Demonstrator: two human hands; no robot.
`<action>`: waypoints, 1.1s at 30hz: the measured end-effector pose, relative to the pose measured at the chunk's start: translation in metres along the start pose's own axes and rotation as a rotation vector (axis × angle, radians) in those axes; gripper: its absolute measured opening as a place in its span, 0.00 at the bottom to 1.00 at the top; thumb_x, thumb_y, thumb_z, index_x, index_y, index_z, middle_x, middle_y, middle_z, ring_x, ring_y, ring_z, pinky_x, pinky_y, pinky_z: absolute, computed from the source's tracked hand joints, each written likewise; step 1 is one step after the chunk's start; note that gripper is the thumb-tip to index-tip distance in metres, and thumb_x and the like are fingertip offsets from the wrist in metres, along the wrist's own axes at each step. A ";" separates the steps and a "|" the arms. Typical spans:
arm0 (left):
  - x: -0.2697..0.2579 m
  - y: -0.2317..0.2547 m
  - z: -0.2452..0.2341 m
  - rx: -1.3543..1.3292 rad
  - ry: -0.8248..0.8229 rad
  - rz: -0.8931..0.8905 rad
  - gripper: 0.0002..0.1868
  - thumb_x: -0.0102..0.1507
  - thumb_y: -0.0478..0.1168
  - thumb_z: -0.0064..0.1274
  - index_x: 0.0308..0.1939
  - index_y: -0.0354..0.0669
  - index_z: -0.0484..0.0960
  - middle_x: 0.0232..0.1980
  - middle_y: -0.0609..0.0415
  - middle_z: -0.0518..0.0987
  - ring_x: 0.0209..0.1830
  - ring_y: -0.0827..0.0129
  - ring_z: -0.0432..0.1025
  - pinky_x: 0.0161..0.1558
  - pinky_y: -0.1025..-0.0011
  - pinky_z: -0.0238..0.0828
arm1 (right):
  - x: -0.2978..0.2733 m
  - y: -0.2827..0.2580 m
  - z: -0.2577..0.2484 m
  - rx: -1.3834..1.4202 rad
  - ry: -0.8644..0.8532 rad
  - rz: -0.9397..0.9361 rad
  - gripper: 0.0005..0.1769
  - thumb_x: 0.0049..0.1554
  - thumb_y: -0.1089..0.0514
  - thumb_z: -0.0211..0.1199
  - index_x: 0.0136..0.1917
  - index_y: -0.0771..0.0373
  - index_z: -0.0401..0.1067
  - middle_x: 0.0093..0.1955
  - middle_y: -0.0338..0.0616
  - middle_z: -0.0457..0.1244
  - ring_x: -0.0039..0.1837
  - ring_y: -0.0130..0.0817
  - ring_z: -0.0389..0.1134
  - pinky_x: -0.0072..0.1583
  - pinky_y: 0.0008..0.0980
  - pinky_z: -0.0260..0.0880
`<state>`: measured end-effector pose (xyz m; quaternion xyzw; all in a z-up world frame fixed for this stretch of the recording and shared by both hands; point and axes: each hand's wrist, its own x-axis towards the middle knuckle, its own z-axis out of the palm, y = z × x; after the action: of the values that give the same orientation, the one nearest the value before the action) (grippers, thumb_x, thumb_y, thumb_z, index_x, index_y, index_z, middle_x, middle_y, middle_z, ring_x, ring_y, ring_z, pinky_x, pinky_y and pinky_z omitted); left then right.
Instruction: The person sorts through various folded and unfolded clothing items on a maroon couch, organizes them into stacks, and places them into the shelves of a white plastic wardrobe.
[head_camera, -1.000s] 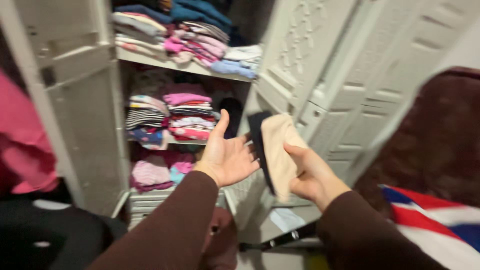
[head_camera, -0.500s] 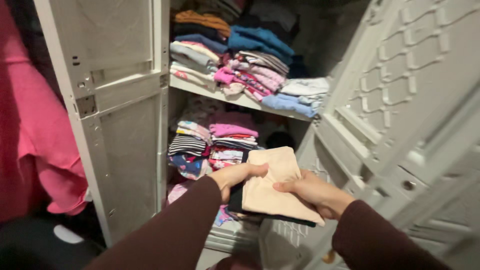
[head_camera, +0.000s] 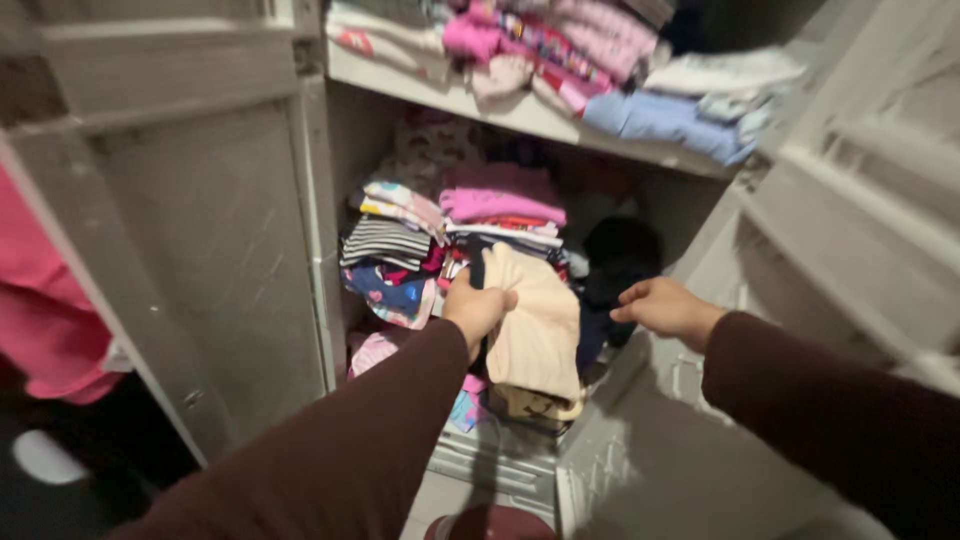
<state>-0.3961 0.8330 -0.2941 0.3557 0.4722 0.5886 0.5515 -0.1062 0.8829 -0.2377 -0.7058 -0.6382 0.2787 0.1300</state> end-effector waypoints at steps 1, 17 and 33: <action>0.015 -0.015 0.001 0.008 0.001 -0.006 0.33 0.52 0.30 0.59 0.62 0.34 0.73 0.46 0.42 0.81 0.38 0.55 0.76 0.36 0.59 0.72 | 0.028 0.016 0.009 0.007 -0.006 0.005 0.24 0.52 0.52 0.72 0.59 0.66 0.77 0.47 0.45 0.67 0.47 0.36 0.63 0.49 0.42 0.64; 0.080 -0.107 0.008 0.210 0.001 0.009 0.35 0.51 0.38 0.61 0.62 0.31 0.72 0.39 0.41 0.83 0.28 0.61 0.76 0.31 0.64 0.73 | 0.257 0.083 0.030 -0.641 0.247 -0.222 0.39 0.42 0.40 0.80 0.65 0.50 0.77 0.65 0.57 0.70 0.64 0.53 0.71 0.69 0.49 0.69; 0.068 -0.104 0.006 0.539 -0.096 0.140 0.26 0.53 0.35 0.54 0.57 0.54 0.81 0.51 0.48 0.87 0.53 0.58 0.80 0.55 0.65 0.73 | 0.133 0.027 0.104 0.986 0.093 0.181 0.15 0.56 0.61 0.55 0.55 0.67 0.72 0.46 0.48 0.69 0.46 0.46 0.72 0.44 0.47 0.75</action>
<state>-0.3667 0.8953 -0.3981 0.5486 0.5596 0.4608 0.4167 -0.1384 0.9903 -0.3671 -0.6247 -0.3604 0.5252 0.4517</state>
